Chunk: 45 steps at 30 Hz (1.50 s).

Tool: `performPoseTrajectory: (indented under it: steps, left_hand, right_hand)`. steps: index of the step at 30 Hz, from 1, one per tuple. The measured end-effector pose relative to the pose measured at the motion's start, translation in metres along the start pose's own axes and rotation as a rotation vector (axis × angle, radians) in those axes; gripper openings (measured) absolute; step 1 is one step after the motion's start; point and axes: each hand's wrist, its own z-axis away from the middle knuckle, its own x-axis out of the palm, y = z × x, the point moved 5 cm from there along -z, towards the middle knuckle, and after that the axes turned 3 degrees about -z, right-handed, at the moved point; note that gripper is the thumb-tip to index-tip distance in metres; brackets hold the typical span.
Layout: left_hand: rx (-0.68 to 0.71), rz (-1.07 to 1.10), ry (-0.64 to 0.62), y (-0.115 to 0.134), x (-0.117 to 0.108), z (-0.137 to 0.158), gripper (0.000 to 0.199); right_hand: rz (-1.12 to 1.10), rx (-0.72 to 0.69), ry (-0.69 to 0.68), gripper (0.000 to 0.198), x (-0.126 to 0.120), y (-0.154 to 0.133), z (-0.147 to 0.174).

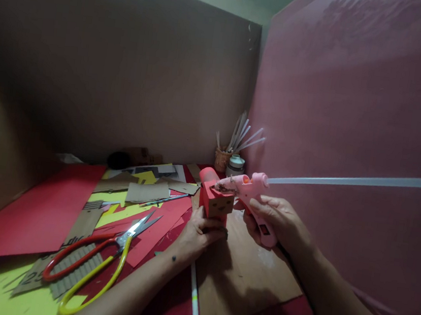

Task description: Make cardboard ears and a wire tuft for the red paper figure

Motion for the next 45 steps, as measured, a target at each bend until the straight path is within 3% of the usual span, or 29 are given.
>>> performPoseTrajectory:
  steps: [6,16,29,45]
  left_hand:
    - [-0.007,-0.004,0.006,-0.006,0.001,0.000,0.011]
    - [0.007,-0.019,-0.022,0.008,-0.001,0.000,0.008]
    - [0.024,-0.018,0.014,-0.003,0.001,0.001,0.007]
    - [-0.023,-0.036,-0.009,0.009,-0.001,0.000,0.007]
  right_hand:
    - [0.011,-0.027,0.060,0.038,-0.009,0.003,0.000]
    - [-0.006,-0.034,-0.039,0.034,0.002,0.002,0.000]
    - [0.070,-0.018,0.051,0.039,-0.011,0.000,0.005]
    - [0.039,-0.081,-0.051,0.035,0.002,-0.002,0.000]
